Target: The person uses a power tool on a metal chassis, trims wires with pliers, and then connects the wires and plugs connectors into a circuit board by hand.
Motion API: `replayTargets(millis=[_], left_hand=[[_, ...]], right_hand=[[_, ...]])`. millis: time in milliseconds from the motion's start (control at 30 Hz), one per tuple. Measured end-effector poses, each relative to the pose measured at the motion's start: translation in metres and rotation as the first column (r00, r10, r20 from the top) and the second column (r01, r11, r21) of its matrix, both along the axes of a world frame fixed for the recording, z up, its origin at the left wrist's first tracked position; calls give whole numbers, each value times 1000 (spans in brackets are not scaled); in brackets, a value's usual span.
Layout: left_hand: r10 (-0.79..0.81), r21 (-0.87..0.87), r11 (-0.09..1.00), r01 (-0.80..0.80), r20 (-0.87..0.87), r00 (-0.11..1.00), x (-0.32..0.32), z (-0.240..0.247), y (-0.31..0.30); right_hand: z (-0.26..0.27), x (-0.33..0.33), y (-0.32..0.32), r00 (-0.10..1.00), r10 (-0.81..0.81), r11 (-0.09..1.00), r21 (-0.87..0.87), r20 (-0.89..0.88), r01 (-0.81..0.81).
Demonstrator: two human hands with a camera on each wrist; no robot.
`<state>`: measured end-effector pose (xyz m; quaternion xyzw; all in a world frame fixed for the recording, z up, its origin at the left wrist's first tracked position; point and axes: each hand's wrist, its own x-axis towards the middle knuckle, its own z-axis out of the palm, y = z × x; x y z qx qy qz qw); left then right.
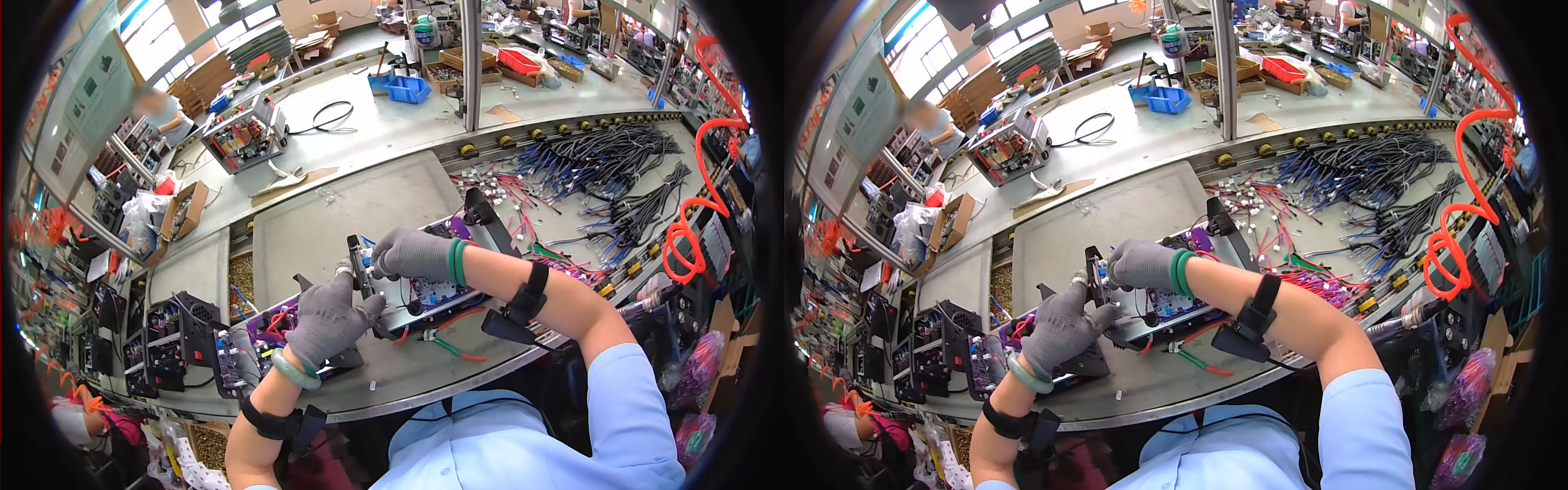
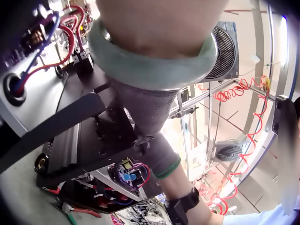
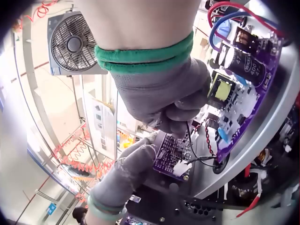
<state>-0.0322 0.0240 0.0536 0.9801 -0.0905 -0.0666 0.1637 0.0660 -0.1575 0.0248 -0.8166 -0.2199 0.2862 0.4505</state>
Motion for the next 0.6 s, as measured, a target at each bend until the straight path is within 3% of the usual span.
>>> replayTargets(millis=[33, 67, 167, 400, 600], left_hand=[[3, -7, 1000, -3, -3, 1000, -1, -1, -1], [0, 13, 1000, 0, 1, 1000, -1, 0, -1], [-12, 33, 999, 11, 17, 1000, -3, 1, -2], [-42, -19, 999, 44, 88, 995, -2, -5, 0], [-68, -87, 993, 84, 173, 983, -2, -12, 4]], right_hand=[[-3, 2, 2, 985, -45, 995, 80, -167, 58], [-4, 3, 3, 984, -25, 988, 144, -177, 51], [3, 9, 1, 950, 10, 1000, 18, -313, -5], [8, 27, 2, 880, 69, 997, -7, -471, -82], [12, 39, 3, 788, 204, 967, -7, -582, -255]])
